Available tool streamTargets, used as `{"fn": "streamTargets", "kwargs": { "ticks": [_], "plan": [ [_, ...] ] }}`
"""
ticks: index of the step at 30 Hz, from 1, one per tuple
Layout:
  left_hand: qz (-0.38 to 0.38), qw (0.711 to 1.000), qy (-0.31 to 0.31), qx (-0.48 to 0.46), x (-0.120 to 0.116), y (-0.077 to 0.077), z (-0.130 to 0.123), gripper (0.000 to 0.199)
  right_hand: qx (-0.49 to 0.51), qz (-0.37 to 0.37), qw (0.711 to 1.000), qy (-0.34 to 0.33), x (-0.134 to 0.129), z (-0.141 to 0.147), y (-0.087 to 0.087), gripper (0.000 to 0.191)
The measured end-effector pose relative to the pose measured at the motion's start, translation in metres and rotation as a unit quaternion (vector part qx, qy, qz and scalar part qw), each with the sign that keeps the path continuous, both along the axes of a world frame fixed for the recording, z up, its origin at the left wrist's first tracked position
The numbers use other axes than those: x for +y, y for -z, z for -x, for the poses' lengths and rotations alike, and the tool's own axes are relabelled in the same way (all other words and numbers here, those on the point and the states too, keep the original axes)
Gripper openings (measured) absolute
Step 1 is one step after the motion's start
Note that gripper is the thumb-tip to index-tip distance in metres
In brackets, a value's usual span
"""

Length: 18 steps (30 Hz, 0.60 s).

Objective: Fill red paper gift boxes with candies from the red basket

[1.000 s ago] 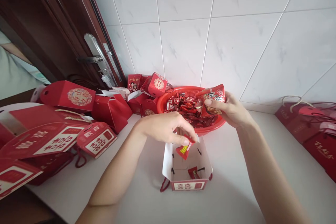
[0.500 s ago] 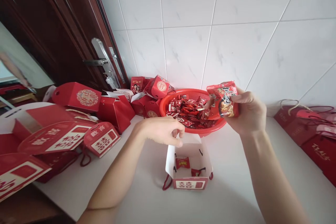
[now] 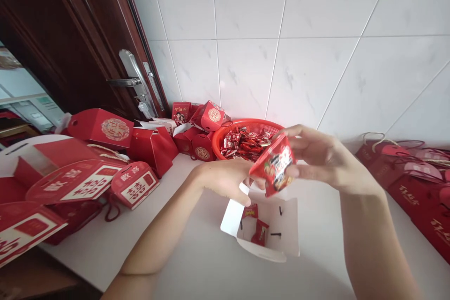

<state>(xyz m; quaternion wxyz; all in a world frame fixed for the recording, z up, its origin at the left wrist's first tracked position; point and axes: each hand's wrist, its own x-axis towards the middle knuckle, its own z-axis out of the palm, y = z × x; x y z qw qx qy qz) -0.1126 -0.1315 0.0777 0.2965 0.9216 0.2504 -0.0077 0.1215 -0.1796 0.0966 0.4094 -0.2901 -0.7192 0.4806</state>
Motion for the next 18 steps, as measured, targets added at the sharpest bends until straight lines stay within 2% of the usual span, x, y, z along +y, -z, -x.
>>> {"fn": "streamTargets", "kwargs": {
  "ticks": [2, 4, 7, 10, 12, 15, 18],
  "plan": [
    [0.024, 0.999, 0.011, -0.039, -0.001, 0.0, 0.002, 0.024, -0.089, -0.02, 0.994, -0.051, -0.008, 0.003, -0.001, 0.043],
    [0.031, 0.998, 0.006, -0.052, -0.001, -0.001, 0.003, 0.022, -0.181, -0.048, 0.98, -0.074, -0.014, 0.008, 0.0, 0.042],
    [0.002, 1.0, -0.018, -0.024, 0.0, -0.002, 0.004, 0.019, -0.313, -0.063, 0.945, -0.068, -0.02, 0.019, 0.005, 0.035],
    [-0.024, 0.999, -0.015, 0.015, 0.002, -0.004, 0.004, 0.017, -0.409, -0.069, 0.908, -0.061, -0.022, 0.031, 0.011, 0.032],
    [-0.035, 0.999, -0.015, 0.036, 0.003, -0.004, 0.005, 0.019, -0.449, -0.089, 0.888, -0.038, -0.022, 0.037, 0.015, 0.036],
    [-0.048, 0.997, -0.019, 0.06, 0.005, 0.0, 0.005, 0.024, -0.468, -0.121, 0.875, -0.011, -0.024, 0.042, 0.018, 0.037],
    [-0.033, 0.997, -0.016, 0.068, 0.008, 0.006, 0.006, 0.034, -0.471, -0.138, 0.87, -0.038, -0.026, 0.045, 0.021, 0.03]
  ]
}}
